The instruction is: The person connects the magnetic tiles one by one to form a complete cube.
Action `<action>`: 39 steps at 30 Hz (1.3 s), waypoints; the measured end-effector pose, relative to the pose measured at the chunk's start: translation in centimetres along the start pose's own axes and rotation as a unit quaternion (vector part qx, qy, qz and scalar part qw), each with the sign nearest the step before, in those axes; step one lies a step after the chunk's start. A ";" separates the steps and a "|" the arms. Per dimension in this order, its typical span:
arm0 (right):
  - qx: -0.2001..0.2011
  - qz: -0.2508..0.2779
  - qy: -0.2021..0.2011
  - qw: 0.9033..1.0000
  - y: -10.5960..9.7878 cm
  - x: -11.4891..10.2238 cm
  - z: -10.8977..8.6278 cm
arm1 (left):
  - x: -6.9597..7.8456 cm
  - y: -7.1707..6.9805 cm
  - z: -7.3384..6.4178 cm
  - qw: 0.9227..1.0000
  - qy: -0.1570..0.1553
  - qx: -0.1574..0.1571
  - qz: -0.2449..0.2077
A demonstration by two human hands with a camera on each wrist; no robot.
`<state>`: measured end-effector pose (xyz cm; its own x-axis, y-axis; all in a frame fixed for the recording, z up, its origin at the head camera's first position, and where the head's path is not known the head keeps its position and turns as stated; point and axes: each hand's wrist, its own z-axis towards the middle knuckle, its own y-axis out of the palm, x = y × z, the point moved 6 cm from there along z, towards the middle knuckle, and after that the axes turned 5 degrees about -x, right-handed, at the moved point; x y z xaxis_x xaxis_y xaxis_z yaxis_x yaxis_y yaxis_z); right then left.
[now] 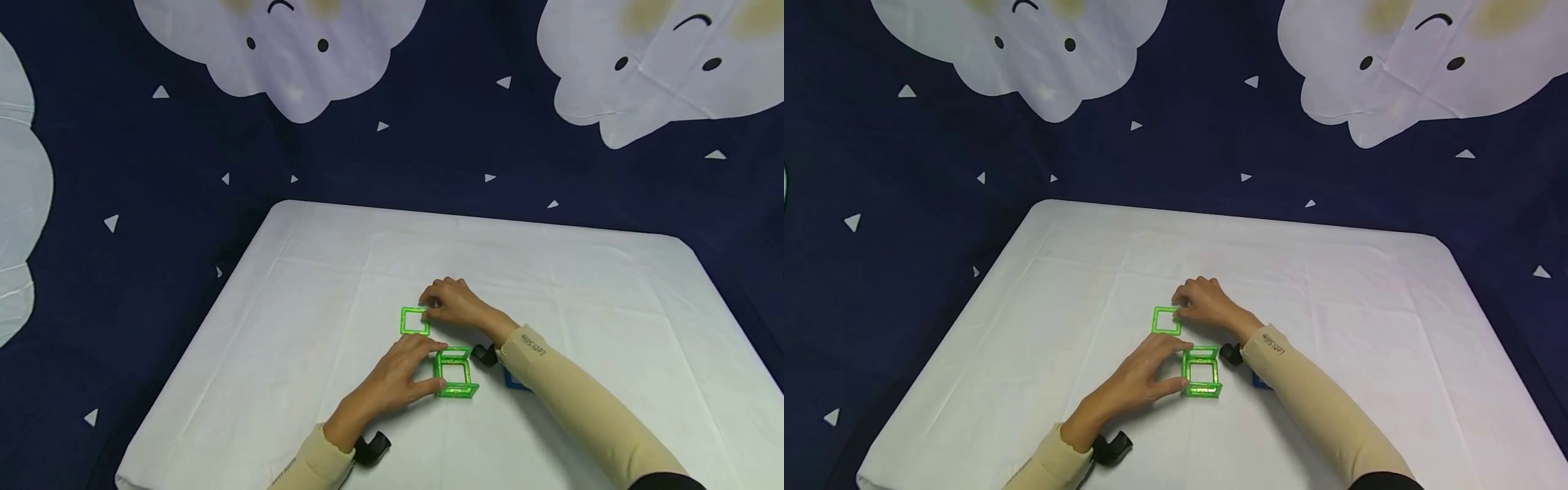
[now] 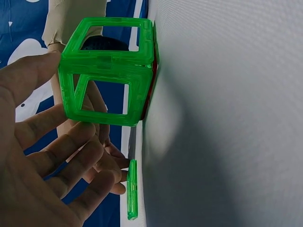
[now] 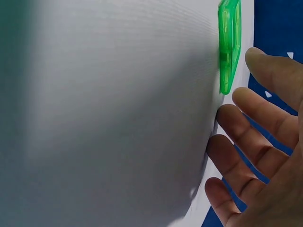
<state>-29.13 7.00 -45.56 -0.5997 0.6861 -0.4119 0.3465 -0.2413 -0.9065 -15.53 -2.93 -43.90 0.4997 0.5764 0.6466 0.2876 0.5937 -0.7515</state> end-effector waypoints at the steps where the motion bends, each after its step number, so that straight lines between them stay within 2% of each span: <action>1: -0.001 0.000 0.001 1.000 0.0 0.0 0.0 | 0.0 0.0 0.0 1.000 -0.001 -0.001 0.002; 10: -0.008 -0.009 0.005 1.000 0.4 0.0 0.1 | 0.1 -0.2 0.0 1.000 0.005 0.003 0.012; 26: 0.028 -0.019 0.007 0.999 0.7 0.0 0.3 | 0.4 -0.3 -0.1 1.000 0.011 0.009 0.010; 39: 0.052 -0.005 0.021 0.998 0.5 0.4 0.1 | 0.4 -0.3 -0.1 1.000 0.011 0.010 0.019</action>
<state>-29.24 7.09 -46.19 -0.5717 0.7162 -0.4003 0.2630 -0.3022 -0.9163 -15.36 -2.91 -43.43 0.5275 0.5863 0.6148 0.2524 0.5828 -0.7724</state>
